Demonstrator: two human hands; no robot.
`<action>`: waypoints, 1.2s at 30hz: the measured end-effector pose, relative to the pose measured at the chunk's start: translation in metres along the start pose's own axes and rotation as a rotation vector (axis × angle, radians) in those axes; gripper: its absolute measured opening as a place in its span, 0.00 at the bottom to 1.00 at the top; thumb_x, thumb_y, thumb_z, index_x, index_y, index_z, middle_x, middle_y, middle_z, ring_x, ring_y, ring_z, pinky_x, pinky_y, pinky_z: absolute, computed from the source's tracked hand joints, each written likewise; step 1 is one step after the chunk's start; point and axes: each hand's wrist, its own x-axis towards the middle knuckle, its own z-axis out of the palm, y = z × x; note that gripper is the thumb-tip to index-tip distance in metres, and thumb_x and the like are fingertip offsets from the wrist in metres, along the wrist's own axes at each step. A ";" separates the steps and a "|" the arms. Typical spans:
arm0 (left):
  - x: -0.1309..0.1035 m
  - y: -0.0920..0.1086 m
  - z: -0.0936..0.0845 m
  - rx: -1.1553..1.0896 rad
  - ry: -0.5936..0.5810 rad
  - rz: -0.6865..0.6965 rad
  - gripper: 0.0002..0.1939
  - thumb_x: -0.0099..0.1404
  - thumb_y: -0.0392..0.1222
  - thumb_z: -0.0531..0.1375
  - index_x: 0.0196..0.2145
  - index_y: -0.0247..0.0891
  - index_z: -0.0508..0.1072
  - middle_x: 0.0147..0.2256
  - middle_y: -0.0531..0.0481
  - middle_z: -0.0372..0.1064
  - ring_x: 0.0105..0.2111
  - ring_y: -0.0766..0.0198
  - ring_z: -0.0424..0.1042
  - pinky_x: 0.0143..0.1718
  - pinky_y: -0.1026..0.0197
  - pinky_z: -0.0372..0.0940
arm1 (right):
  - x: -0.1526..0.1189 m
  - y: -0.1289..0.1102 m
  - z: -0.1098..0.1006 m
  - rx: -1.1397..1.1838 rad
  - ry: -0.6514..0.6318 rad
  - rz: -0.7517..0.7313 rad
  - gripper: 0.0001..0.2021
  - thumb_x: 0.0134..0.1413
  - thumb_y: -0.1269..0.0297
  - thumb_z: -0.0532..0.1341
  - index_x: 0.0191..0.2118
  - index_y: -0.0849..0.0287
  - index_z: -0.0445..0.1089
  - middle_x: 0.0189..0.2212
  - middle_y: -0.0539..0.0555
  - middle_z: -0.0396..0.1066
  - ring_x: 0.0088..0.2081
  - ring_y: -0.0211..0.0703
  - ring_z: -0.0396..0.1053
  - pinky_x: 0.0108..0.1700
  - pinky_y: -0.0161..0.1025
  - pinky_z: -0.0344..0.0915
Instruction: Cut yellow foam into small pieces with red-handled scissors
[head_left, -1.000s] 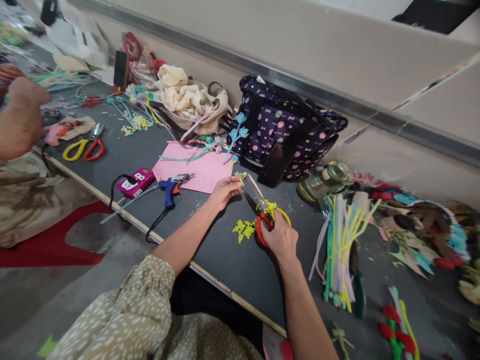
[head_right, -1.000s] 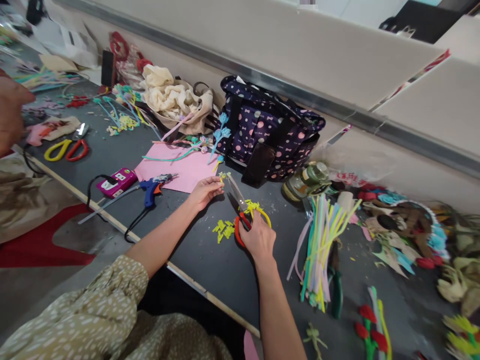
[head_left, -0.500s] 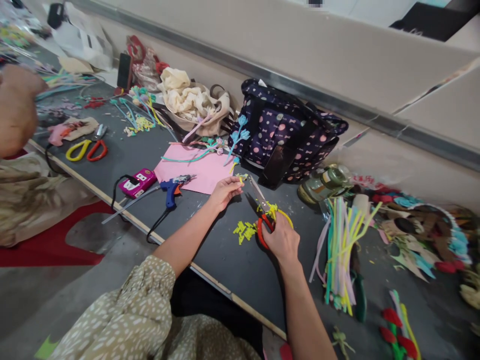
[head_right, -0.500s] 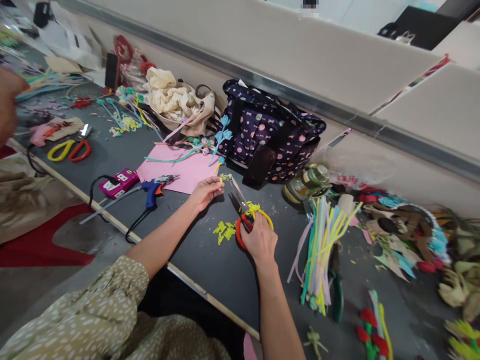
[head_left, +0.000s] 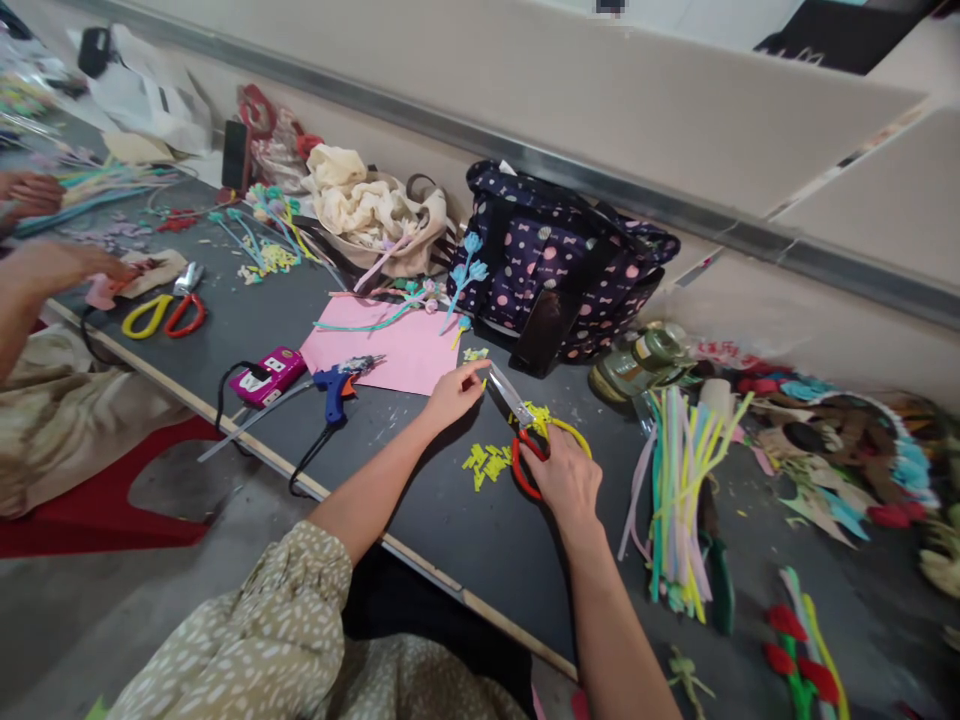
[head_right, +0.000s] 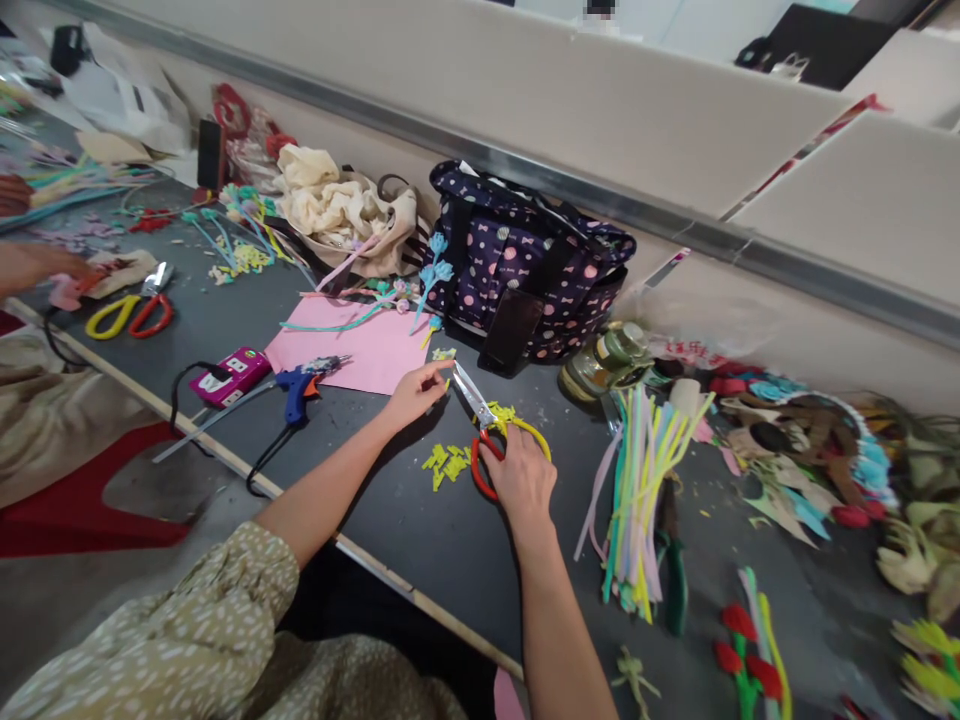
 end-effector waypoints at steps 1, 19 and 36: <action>0.001 0.000 -0.001 -0.036 0.023 -0.015 0.22 0.51 0.33 0.60 0.46 0.40 0.74 0.24 0.55 0.65 0.24 0.68 0.61 0.28 0.65 0.57 | 0.000 0.000 0.000 0.007 0.001 0.002 0.23 0.55 0.45 0.53 0.46 0.58 0.67 0.34 0.56 0.72 0.33 0.42 0.68 0.28 0.37 0.52; 0.009 -0.003 -0.012 -0.693 0.103 -0.291 0.16 0.45 0.38 0.70 0.32 0.34 0.73 0.28 0.51 0.73 0.21 0.74 0.65 0.28 0.67 0.64 | -0.002 -0.002 0.004 0.185 0.076 -0.052 0.21 0.53 0.48 0.57 0.46 0.58 0.68 0.32 0.52 0.72 0.35 0.40 0.70 0.31 0.34 0.59; 0.008 -0.002 -0.012 -0.727 0.091 -0.284 0.13 0.47 0.36 0.69 0.31 0.34 0.72 0.25 0.53 0.72 0.21 0.73 0.66 0.30 0.66 0.63 | -0.002 -0.001 0.003 0.190 0.109 -0.090 0.22 0.53 0.47 0.57 0.46 0.59 0.68 0.33 0.54 0.73 0.34 0.40 0.70 0.31 0.34 0.59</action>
